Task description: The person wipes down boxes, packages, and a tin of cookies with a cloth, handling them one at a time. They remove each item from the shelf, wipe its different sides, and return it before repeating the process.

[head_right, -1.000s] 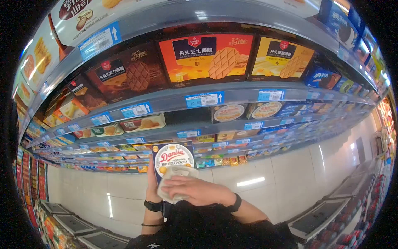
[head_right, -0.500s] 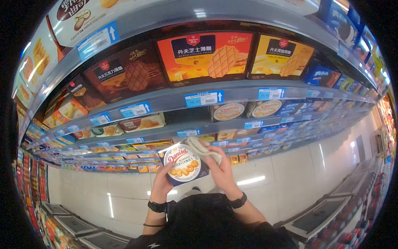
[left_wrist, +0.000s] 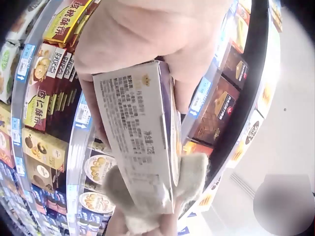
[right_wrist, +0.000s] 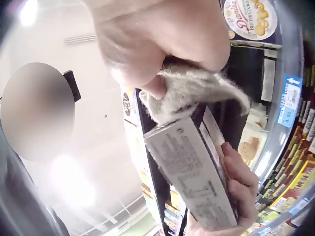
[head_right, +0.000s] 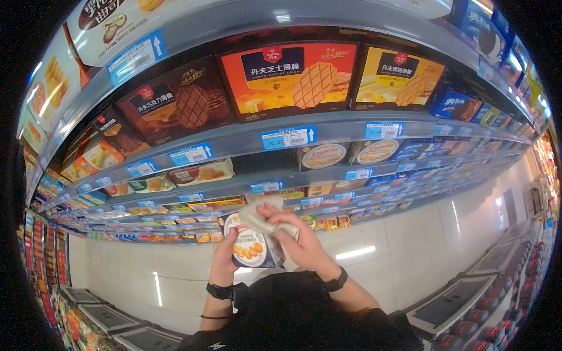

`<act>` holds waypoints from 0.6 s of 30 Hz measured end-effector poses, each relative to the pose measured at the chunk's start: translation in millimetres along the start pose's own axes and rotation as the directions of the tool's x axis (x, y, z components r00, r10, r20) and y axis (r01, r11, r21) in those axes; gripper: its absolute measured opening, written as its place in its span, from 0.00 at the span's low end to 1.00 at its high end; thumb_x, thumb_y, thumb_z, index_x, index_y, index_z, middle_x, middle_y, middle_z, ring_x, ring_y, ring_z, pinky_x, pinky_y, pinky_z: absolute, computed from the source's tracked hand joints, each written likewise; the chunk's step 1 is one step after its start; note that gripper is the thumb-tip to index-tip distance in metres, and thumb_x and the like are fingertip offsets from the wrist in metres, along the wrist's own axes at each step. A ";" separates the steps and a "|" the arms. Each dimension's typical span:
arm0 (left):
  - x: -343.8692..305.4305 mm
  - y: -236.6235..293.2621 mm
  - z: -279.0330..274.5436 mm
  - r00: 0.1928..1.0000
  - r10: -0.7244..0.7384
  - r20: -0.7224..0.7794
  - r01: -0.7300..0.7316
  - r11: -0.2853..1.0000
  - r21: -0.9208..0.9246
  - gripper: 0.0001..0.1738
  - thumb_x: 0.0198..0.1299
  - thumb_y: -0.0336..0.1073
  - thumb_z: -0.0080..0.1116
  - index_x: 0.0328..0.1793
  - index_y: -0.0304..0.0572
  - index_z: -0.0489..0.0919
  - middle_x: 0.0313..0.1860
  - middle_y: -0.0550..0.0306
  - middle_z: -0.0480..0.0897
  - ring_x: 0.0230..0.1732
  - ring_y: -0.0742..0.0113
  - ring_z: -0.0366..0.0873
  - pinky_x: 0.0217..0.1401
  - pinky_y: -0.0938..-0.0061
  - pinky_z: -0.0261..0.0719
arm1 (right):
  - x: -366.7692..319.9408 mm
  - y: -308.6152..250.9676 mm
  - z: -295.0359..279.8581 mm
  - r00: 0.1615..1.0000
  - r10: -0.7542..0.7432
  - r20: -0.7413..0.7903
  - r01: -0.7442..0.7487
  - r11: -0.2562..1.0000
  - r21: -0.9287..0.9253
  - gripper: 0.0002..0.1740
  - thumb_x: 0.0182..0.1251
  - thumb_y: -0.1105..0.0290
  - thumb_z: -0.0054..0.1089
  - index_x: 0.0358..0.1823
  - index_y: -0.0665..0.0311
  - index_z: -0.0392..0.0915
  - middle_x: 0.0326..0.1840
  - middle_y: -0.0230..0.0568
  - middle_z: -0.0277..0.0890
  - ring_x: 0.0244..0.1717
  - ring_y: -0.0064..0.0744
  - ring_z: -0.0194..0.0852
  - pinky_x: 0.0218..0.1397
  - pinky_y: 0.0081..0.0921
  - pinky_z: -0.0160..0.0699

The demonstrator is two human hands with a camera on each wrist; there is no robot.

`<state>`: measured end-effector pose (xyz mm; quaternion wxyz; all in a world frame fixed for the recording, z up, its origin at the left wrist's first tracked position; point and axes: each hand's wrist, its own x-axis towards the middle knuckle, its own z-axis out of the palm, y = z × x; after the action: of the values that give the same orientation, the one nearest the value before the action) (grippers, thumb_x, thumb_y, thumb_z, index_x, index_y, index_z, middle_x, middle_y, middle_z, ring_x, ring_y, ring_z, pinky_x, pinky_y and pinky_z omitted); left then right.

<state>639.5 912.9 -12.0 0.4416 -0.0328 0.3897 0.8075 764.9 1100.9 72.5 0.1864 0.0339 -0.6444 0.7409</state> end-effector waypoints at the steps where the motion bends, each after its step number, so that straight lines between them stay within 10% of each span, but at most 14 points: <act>1: -7.1 0.9 14.1 0.998 0.047 -0.029 -0.046 0.998 0.052 0.25 0.76 0.43 0.50 0.71 0.36 0.68 0.65 0.45 0.78 0.63 0.52 0.80 0.62 0.60 0.83 | 2.7 -0.6 1.0 0.995 -0.022 -0.101 0.024 1.000 0.013 0.14 0.71 0.82 0.49 0.57 0.68 0.72 0.73 0.54 0.69 0.80 0.43 0.57 0.82 0.38 0.50; 9: -3.6 29.5 5.3 0.985 0.170 -0.018 -0.170 0.954 -0.245 0.26 0.76 0.52 0.48 0.69 0.42 0.72 0.64 0.48 0.80 0.63 0.52 0.80 0.65 0.55 0.81 | -15.8 10.2 -23.0 0.963 0.143 0.228 -0.140 0.990 -0.028 0.15 0.74 0.77 0.52 0.60 0.64 0.72 0.68 0.47 0.74 0.73 0.39 0.67 0.77 0.33 0.59; 11: -5.6 32.3 9.2 0.983 0.179 -0.035 -0.182 0.957 -0.226 0.26 0.75 0.51 0.48 0.69 0.42 0.72 0.64 0.48 0.80 0.63 0.52 0.80 0.65 0.55 0.81 | -25.4 33.3 -28.0 0.923 0.347 -0.163 -0.307 0.924 0.230 0.15 0.76 0.74 0.53 0.61 0.64 0.71 0.61 0.41 0.77 0.64 0.31 0.74 0.70 0.29 0.68; 16: 1.7 13.3 12.9 0.989 0.148 0.010 -0.148 0.989 0.001 0.27 0.71 0.34 0.56 0.74 0.44 0.65 0.66 0.51 0.77 0.64 0.54 0.78 0.66 0.56 0.80 | -15.9 30.9 -4.2 0.912 0.334 -0.237 -0.180 0.847 0.500 0.15 0.77 0.71 0.54 0.62 0.65 0.71 0.58 0.36 0.76 0.57 0.25 0.74 0.62 0.26 0.73; 18: 10.8 5.3 15.2 0.985 0.171 0.027 -0.171 0.985 0.004 0.38 0.70 0.28 0.56 0.80 0.60 0.52 0.71 0.52 0.71 0.70 0.56 0.69 0.69 0.51 0.75 | -18.5 28.3 1.4 0.909 0.343 -0.235 -0.146 0.793 0.592 0.16 0.77 0.71 0.54 0.62 0.65 0.71 0.59 0.36 0.75 0.58 0.25 0.73 0.62 0.25 0.73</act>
<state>633.5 928.7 -2.6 0.3760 0.0126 0.3876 0.8416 772.8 1092.4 40.7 0.1747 -0.1223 -0.3556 0.9100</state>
